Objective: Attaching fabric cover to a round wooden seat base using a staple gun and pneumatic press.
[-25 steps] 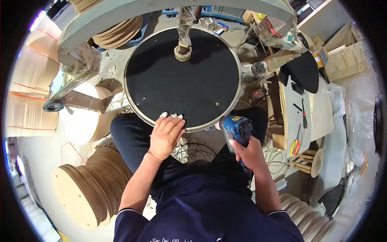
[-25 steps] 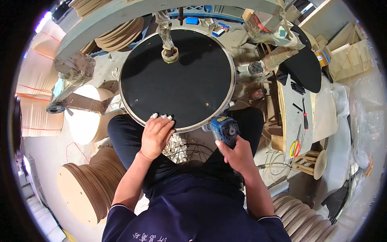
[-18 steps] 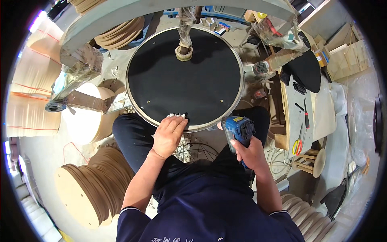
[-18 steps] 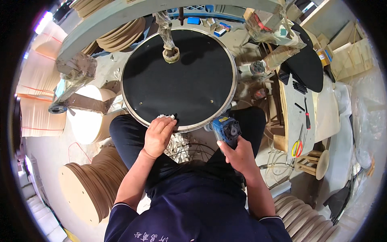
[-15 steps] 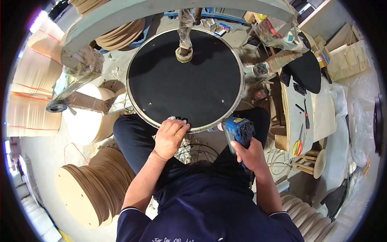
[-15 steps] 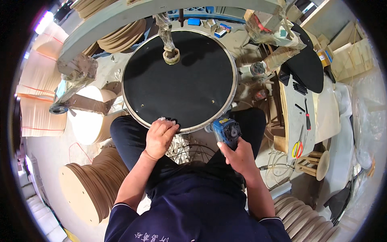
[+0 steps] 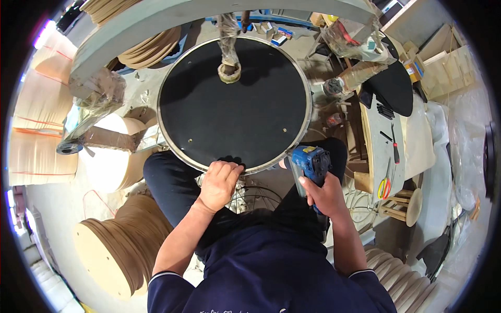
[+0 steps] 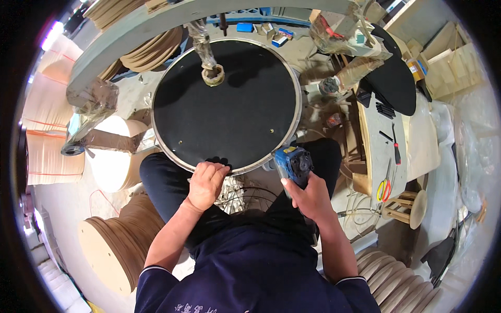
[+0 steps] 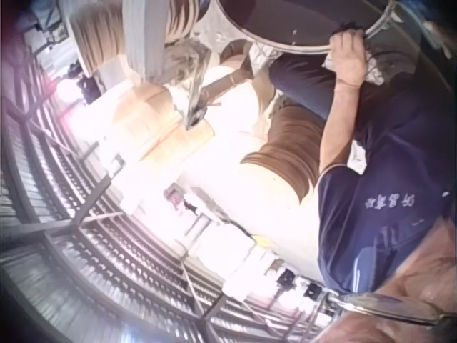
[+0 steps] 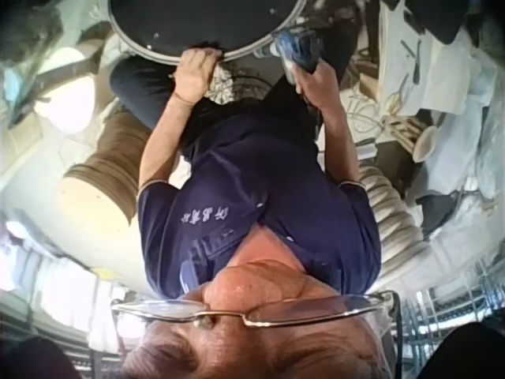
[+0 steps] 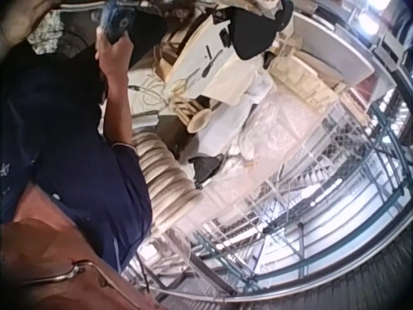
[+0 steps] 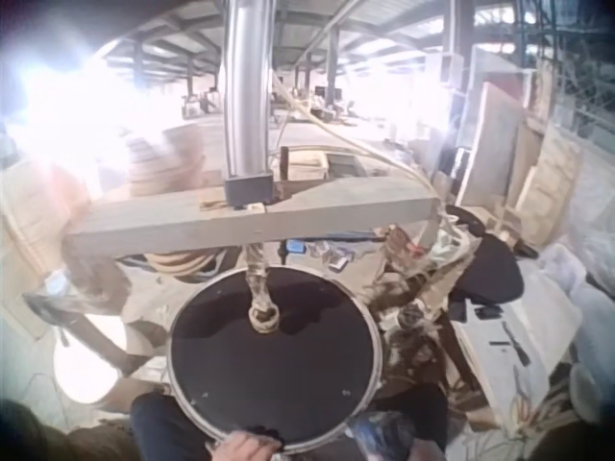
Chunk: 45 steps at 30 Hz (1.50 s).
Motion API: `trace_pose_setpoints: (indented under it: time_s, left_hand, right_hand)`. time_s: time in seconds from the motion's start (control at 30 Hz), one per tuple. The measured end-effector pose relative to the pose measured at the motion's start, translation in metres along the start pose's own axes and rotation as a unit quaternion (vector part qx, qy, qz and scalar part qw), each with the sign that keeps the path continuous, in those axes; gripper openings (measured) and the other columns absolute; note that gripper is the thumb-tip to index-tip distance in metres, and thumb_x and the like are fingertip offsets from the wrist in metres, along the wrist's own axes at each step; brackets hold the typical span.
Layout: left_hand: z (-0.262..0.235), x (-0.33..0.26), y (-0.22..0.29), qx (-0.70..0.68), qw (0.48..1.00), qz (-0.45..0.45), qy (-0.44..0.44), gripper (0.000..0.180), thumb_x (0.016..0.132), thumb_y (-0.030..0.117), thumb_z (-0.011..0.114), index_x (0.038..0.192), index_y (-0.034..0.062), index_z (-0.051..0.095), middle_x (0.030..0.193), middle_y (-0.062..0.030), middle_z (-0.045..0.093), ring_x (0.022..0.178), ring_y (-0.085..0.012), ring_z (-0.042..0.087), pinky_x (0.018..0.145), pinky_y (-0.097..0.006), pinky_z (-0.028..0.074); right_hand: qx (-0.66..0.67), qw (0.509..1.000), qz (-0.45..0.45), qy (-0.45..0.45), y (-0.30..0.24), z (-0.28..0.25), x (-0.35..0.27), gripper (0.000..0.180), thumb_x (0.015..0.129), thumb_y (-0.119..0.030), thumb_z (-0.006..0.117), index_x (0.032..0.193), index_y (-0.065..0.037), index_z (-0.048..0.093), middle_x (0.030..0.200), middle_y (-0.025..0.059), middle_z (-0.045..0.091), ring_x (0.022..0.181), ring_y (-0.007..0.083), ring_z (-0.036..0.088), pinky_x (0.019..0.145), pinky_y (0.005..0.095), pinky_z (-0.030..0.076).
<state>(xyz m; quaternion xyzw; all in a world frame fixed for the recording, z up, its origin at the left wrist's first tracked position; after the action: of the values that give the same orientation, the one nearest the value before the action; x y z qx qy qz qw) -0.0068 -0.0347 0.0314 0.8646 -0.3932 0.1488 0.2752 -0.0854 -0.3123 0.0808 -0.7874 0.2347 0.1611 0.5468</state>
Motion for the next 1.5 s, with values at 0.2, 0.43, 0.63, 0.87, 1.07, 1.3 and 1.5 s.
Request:
trace_pose_setpoints:
  time_s: [0.2, 0.43, 0.63, 0.87, 1.07, 1.3, 1.5]
  left_hand:
    - [-0.005, -0.013, 0.004, 0.016, 1.0, 0.019, -0.004, 0.04, 0.084, 0.008, 0.074, 0.123, 0.0003, 0.074, 0.115, -0.007, 0.07, 0.106, -0.0255, 0.067, 0.099, -0.042, 0.055]
    - [0.001, -0.016, 0.004, 0.011, 1.0, 0.008, -0.004, 0.042, 0.082, 0.007, 0.073, 0.124, 0.0003, 0.075, 0.119, -0.0065, 0.07, 0.108, -0.0253, 0.066, 0.1, -0.042, 0.055]
    - [0.003, -0.016, 0.005, 0.007, 1.0, 0.003, 0.004, 0.044, 0.081, 0.006, 0.074, 0.124, 0.0012, 0.075, 0.119, -0.0064, 0.07, 0.107, -0.0249, 0.067, 0.099, -0.041, 0.056]
    - [0.006, -0.012, 0.01, 0.009, 1.0, 0.003, 0.013, 0.046, 0.08, 0.007, 0.073, 0.126, 0.0012, 0.075, 0.12, -0.0057, 0.07, 0.107, -0.0235, 0.067, 0.099, -0.04, 0.056]
    - [0.011, -0.011, 0.016, 0.008, 1.0, 0.003, 0.014, 0.047, 0.082, 0.009, 0.07, 0.128, 0.001, 0.074, 0.122, -0.0065, 0.07, 0.11, -0.0239, 0.066, 0.1, -0.041, 0.055]
    - [0.017, -0.008, 0.025, 0.012, 1.0, 0.012, -0.018, 0.052, 0.085, 0.015, 0.062, 0.134, 0.0017, 0.071, 0.127, -0.0075, 0.07, 0.117, -0.0247, 0.065, 0.105, -0.041, 0.055]
    - [0.027, -0.008, 0.029, 0.006, 1.0, 0.025, -0.007, 0.05, 0.083, 0.017, 0.063, 0.13, 0.0005, 0.071, 0.128, -0.0098, 0.069, 0.118, -0.0259, 0.065, 0.105, -0.041, 0.055]
  right_hand:
    - [0.018, 1.0, 0.005, 0.023, -0.007, -0.012, 0.013, 0.029, 0.101, -0.033, 0.076, 0.103, -0.004, 0.069, 0.068, -0.001, 0.062, 0.053, 0.0081, 0.059, 0.054, 0.0265, 0.047]
    - [-0.015, 1.0, -0.002, -0.003, -0.021, -0.008, 0.022, 0.029, 0.101, -0.031, 0.076, 0.097, -0.002, 0.068, 0.066, 0.0013, 0.063, 0.053, 0.0102, 0.061, 0.054, 0.0288, 0.049]
    - [-0.047, 0.999, 0.0, 0.004, -0.027, -0.006, 0.024, 0.029, 0.1, -0.029, 0.075, 0.099, 0.0, 0.069, 0.064, 0.0021, 0.063, 0.052, 0.011, 0.061, 0.053, 0.0301, 0.049]
    - [-0.08, 0.996, 0.013, -0.021, -0.017, 0.004, 0.019, 0.04, 0.099, -0.036, 0.076, 0.115, 0.001, 0.072, 0.069, 0.0055, 0.068, 0.055, 0.0138, 0.065, 0.056, 0.0317, 0.052]
    - [-0.095, 0.994, 0.03, -0.038, -0.013, 0.015, 0.019, 0.043, 0.098, -0.038, 0.076, 0.108, 0.003, 0.069, 0.066, 0.0065, 0.067, 0.054, 0.0151, 0.067, 0.056, 0.0323, 0.053]
    - [-0.083, 0.995, 0.022, -0.049, -0.018, 0.028, 0.012, 0.043, 0.098, -0.038, 0.077, 0.105, 0.003, 0.069, 0.066, 0.0063, 0.067, 0.054, 0.0144, 0.065, 0.055, 0.032, 0.051]
    - [-0.086, 0.995, 0.03, -0.042, -0.024, 0.031, 0.008, 0.033, 0.099, -0.031, 0.077, 0.094, 0.001, 0.069, 0.068, 0.002, 0.065, 0.053, 0.0103, 0.061, 0.052, 0.0294, 0.048]
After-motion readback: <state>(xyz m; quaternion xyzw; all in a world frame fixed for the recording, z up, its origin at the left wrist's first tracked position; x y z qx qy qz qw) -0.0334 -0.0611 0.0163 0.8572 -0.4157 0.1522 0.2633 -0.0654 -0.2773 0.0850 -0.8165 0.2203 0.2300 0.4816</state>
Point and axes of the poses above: each hand's wrist, its own x-axis towards the middle knuckle, its own z-axis out of the palm, y = z × x, the point moved 5 cm from there along x, towards the middle knuckle
